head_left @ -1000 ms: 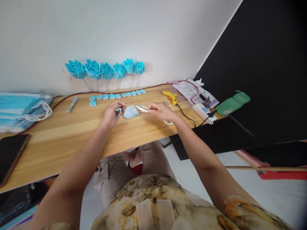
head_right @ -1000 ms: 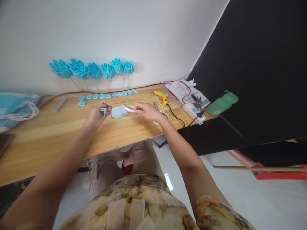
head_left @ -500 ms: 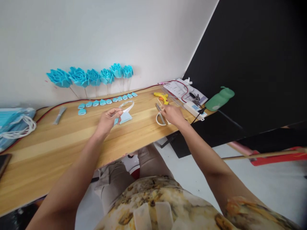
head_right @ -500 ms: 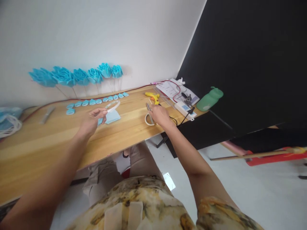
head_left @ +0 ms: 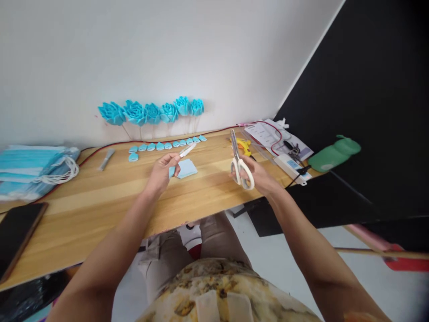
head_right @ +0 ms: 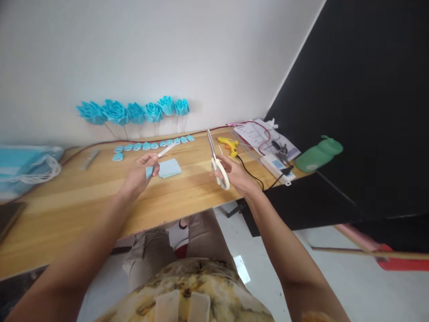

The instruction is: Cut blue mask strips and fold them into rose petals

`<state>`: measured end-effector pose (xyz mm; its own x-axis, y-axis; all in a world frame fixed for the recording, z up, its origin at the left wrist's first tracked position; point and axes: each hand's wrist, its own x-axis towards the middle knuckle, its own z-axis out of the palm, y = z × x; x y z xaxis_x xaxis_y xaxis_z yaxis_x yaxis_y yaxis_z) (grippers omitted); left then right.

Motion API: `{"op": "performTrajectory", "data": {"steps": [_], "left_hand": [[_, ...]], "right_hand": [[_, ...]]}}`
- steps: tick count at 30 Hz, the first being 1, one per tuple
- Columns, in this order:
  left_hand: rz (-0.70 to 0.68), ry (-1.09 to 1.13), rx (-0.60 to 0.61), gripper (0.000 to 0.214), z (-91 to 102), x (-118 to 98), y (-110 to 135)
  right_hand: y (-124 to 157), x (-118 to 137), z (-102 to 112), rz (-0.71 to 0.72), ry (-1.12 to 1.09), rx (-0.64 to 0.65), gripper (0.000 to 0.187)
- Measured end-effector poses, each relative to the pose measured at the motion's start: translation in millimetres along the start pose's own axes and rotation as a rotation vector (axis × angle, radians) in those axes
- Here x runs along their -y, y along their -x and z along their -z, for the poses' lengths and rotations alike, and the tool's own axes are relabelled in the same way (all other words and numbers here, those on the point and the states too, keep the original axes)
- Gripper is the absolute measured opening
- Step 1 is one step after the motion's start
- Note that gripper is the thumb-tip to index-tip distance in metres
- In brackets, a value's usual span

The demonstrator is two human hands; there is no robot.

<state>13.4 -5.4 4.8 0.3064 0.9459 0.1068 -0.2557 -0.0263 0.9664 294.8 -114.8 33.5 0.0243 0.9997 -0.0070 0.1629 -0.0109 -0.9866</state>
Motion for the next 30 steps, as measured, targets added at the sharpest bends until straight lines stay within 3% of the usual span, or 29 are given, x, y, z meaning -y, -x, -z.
{"op": "performTrajectory", "data": {"steps": [5,8,13,21,30], "left_hand": [[0.071,0.125,0.060,0.040,-0.5,-3,1],[0.097,0.185,0.098,0.040,-2.0,-4,2],[0.128,0.218,0.122,0.041,-4.3,-4,5],[0.131,0.204,0.189,0.039,-4.9,-1,9],[0.133,0.166,0.289,0.035,-0.1,6,9]], "right_hand": [[20,-1,-44,-0.022,-0.439,0.337,0.065],[21,-12,-63,-0.016,-0.510,0.443,0.065],[14,-26,-76,0.059,-0.540,0.592,0.064],[-1,-22,-90,0.078,-0.552,0.618,0.060],[-12,-14,-102,0.056,-0.714,0.616,0.061]]}}
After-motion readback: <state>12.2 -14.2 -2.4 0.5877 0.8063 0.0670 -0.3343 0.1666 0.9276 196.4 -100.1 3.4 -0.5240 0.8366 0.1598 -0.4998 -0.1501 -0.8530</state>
